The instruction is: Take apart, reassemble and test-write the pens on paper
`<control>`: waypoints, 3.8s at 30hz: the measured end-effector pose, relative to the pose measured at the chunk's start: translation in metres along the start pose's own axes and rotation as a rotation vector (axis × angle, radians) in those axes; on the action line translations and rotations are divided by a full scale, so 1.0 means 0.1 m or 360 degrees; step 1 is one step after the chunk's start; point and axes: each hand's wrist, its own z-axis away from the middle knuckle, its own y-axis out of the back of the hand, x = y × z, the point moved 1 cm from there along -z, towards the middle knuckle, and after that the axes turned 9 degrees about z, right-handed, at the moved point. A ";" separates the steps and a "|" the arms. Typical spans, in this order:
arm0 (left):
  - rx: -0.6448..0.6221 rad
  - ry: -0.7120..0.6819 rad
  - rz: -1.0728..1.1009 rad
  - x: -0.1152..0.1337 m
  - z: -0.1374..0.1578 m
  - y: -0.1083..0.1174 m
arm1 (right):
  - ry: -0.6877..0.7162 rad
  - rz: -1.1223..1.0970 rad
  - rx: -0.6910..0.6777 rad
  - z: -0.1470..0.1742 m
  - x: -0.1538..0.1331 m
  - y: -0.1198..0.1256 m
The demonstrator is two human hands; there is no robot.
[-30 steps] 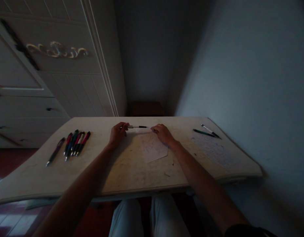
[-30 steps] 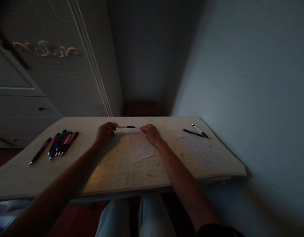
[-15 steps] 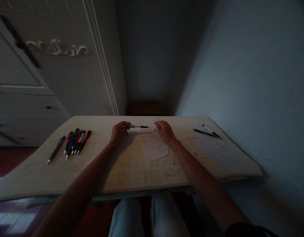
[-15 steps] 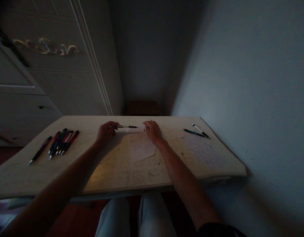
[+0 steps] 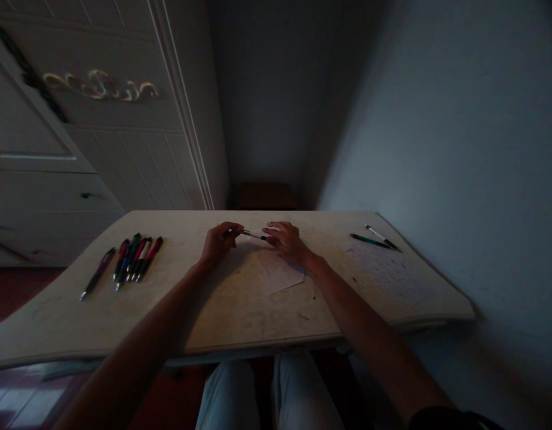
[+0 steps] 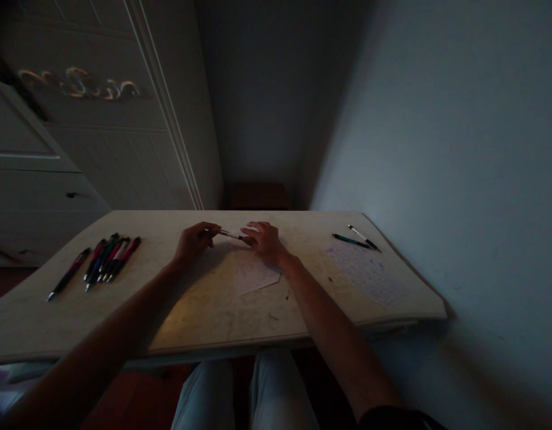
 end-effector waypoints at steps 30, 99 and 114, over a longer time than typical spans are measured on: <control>-0.0077 0.0018 0.0111 0.11 0.05 -0.07 | -0.0210 0.0167 0.0171 -0.05 -0.19 0.09; -0.0181 0.0156 0.0083 0.01 0.02 0.01 | -0.0249 0.0184 0.0073 -0.06 -0.15 0.09; -0.0156 0.0027 0.0071 0.02 0.02 0.02 | -0.0256 0.0195 0.0071 -0.06 -0.15 0.06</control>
